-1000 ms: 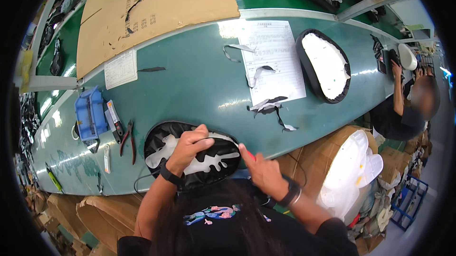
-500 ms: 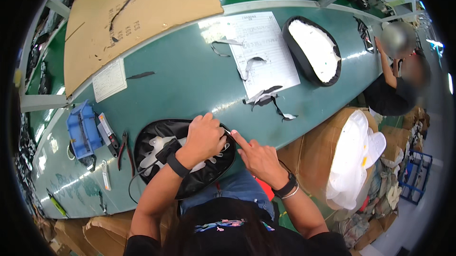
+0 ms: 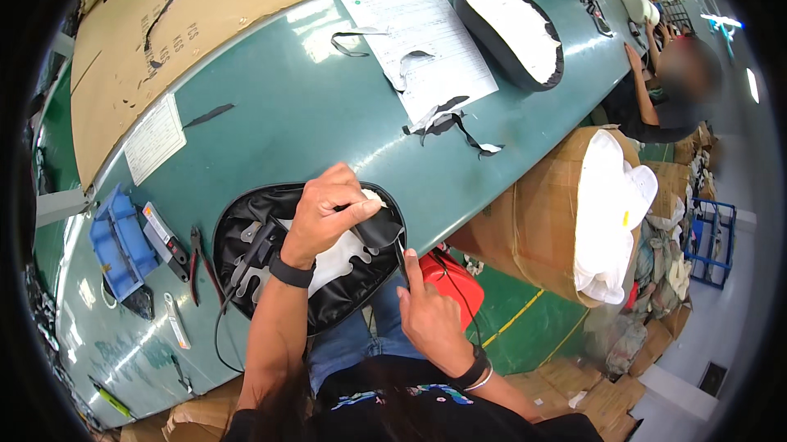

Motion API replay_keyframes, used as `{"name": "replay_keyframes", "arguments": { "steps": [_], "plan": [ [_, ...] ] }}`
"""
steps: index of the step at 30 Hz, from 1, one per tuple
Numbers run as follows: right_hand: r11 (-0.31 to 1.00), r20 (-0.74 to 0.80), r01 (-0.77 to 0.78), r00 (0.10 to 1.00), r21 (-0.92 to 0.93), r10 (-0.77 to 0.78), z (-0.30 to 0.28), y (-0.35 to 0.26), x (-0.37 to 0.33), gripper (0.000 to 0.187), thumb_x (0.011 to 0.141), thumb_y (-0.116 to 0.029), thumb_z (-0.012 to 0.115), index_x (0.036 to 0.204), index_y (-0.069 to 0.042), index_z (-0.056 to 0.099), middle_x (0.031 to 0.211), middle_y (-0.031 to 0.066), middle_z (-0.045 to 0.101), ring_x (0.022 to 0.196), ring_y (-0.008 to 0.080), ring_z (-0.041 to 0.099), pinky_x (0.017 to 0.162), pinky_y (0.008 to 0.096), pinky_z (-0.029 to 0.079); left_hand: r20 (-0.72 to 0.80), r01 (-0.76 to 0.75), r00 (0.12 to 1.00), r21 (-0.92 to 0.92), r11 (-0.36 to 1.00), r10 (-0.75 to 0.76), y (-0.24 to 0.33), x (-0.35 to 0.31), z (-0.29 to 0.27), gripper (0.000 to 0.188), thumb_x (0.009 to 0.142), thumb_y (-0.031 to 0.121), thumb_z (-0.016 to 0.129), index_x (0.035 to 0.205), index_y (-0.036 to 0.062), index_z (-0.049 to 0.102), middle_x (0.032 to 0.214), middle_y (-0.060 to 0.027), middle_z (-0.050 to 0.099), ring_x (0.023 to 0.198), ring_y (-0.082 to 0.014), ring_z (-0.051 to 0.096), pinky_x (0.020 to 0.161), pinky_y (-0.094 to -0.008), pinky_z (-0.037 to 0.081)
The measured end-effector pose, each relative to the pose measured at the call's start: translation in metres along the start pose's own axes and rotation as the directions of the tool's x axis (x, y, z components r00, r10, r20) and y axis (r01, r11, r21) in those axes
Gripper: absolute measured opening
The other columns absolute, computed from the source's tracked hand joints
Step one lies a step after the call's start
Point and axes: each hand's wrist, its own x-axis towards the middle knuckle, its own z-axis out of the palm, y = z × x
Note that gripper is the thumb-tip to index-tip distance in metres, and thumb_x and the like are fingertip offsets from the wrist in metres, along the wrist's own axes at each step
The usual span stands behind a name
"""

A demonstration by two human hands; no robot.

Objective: Assembling and trimming the edges of bicycle seat covers at a factory workbench.

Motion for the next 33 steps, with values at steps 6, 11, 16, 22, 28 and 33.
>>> {"name": "replay_keyframes", "arguments": {
  "steps": [6, 11, 16, 22, 28, 33],
  "plan": [
    [0.972, -0.090, -0.004, 0.996, 0.234, 0.025, -0.003, 0.015, 0.008, 0.058, 0.092, -0.018, 0.058, 0.145, -0.009, 0.036, 0.088, 0.0190, 0.066, 0.062, 0.0383, 0.062, 0.052, 0.0470, 0.046, 0.109, -0.029, 0.994, 0.070, 0.997, 0.021, -0.002, -0.003, -0.009, 0.025, 0.075, 0.013, 0.073, 0.059, 0.0044, 0.055, 0.056, -0.0005, 0.045, 0.062, -0.0154, 0.043, 0.067, -0.0309, 0.032],
    [0.990, -0.036, 0.144, 0.989, -0.013, -0.144, -0.021, 0.025, 0.041, 0.058, 0.090, -0.020, 0.060, 0.144, -0.012, 0.039, 0.080, 0.0156, 0.065, 0.058, 0.0372, 0.059, 0.050, 0.0459, 0.046, 0.059, -0.036, 0.998, 0.025, 0.999, 0.034, 0.001, 0.001, -0.006, 0.028, 0.075, 0.013, 0.073, 0.058, 0.0049, 0.053, 0.056, -0.0002, 0.042, 0.062, -0.0157, 0.042, 0.069, -0.0311, 0.031],
    [0.991, -0.016, 0.077, 0.997, -0.105, -0.079, -0.002, 0.013, 0.012, 0.061, 0.089, -0.021, 0.061, 0.144, -0.009, 0.038, 0.060, 0.0139, 0.056, 0.047, 0.0338, 0.055, 0.045, 0.0460, 0.043, -0.149, 0.039, 0.974, -0.624, 0.780, -0.168, -0.010, 0.002, -0.008, 0.034, 0.086, 0.020, 0.069, 0.059, 0.0042, 0.054, 0.067, -0.0009, 0.051, 0.073, -0.0151, 0.047, 0.072, -0.0322, 0.035],
    [0.977, 0.154, -0.122, 0.983, 0.176, 0.095, -0.007, -0.019, -0.021, 0.062, 0.092, -0.020, 0.058, 0.145, -0.004, 0.030, 0.056, 0.0178, 0.057, 0.049, 0.0367, 0.057, 0.048, 0.0479, 0.044, -0.194, -0.197, 0.979, -0.980, -0.043, -0.054, -0.024, 0.012, -0.011, 0.048, 0.087, 0.054, 0.062, 0.080, 0.0063, 0.062, 0.078, -0.0047, 0.057, 0.087, -0.0163, 0.055, 0.100, -0.0459, 0.036],
    [0.549, 0.041, -0.246, 0.933, 0.799, 0.359, -0.005, 0.001, 0.005, 0.058, 0.094, -0.015, 0.055, 0.144, -0.002, 0.026, 0.089, 0.0068, 0.056, 0.058, 0.0102, 0.053, 0.051, 0.0262, 0.046, -0.146, 0.413, 0.861, -0.361, 0.836, -0.488, 0.031, -0.007, -0.042, 0.023, 0.087, 0.022, 0.071, 0.091, 0.0007, 0.064, 0.088, -0.0056, 0.064, 0.077, -0.0108, 0.059, 0.075, -0.0263, 0.048],
    [0.708, -0.147, 0.027, 0.983, 0.706, 0.110, 0.053, 0.009, 0.055, 0.070, 0.091, -0.015, 0.061, 0.145, 0.003, 0.020, 0.115, 0.0171, 0.052, 0.107, 0.0264, 0.054, 0.097, 0.0366, 0.042, -0.432, 0.428, 0.895, 0.759, 0.490, -0.113, 0.052, -0.049, -0.084, 0.043, 0.084, 0.024, 0.070, 0.120, 0.0036, 0.056, 0.113, -0.0137, 0.059, 0.106, -0.0310, 0.056, 0.086, -0.0441, 0.044]
  ]
}}
